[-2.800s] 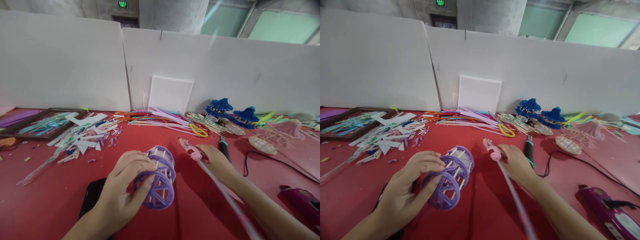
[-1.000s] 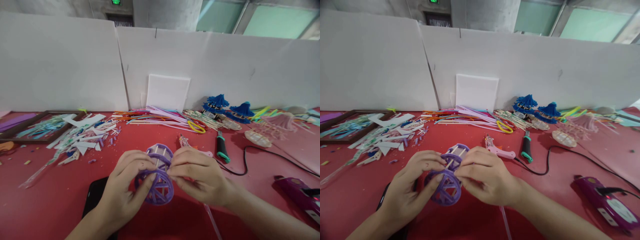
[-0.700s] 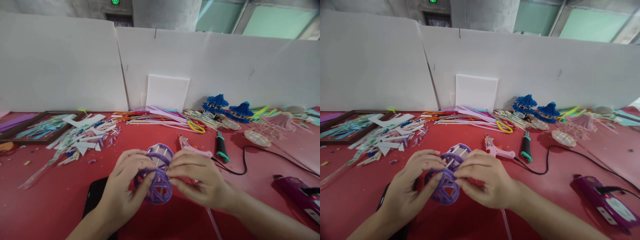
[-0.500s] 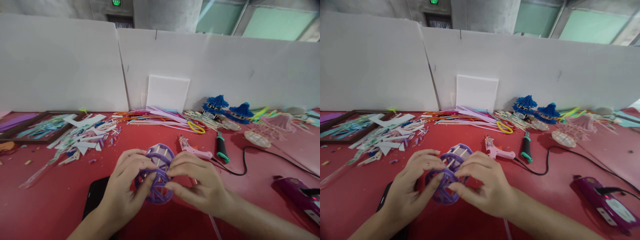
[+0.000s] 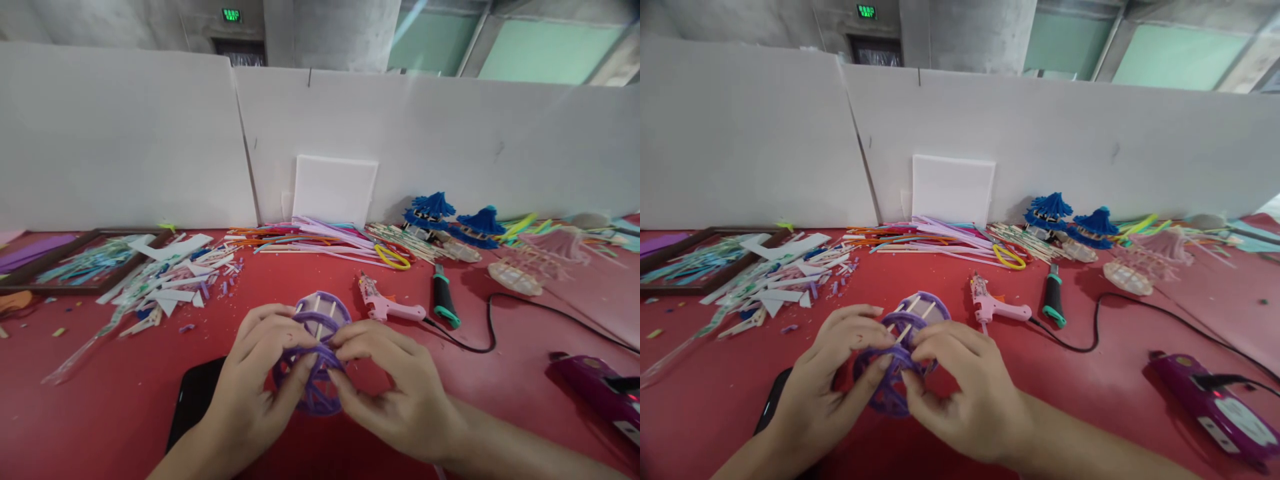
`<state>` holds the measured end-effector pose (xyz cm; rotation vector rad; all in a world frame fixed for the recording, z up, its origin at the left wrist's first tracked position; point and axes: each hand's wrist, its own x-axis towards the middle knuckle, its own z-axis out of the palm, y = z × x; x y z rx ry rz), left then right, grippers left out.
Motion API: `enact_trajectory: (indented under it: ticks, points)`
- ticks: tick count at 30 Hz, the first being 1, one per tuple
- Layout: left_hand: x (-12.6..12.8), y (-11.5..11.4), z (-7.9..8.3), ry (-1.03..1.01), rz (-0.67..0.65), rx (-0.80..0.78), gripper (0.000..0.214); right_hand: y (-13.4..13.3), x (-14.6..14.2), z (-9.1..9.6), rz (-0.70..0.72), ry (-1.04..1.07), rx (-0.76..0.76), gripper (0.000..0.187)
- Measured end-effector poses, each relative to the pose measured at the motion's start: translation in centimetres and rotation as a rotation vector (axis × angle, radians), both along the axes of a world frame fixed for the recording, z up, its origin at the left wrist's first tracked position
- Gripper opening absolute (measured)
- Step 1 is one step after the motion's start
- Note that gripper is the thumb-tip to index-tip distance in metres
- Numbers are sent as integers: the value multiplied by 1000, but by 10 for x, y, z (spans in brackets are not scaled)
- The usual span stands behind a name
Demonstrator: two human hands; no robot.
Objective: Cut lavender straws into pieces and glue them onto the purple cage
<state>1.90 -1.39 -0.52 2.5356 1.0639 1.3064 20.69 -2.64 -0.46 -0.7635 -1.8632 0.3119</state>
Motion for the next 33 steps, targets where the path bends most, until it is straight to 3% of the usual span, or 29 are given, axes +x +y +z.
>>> enact_trajectory:
  ticks: [7, 17, 25, 33]
  points:
    - [0, -6, -1, -23, 57, -121, 20, 3, 0, -2, -32, 29, 18, 18]
    - [-2, -9, -4, -134, -61, -353, 20, 7, 6, -2, 9, -13, 71, 16]
    - [3, -13, -6, -133, -27, -335, 17, 4, 6, -4, 47, -16, 120, 19]
    - [2, -11, -9, -79, 15, -207, 21, 4, 4, -6, 67, 18, 123, 18]
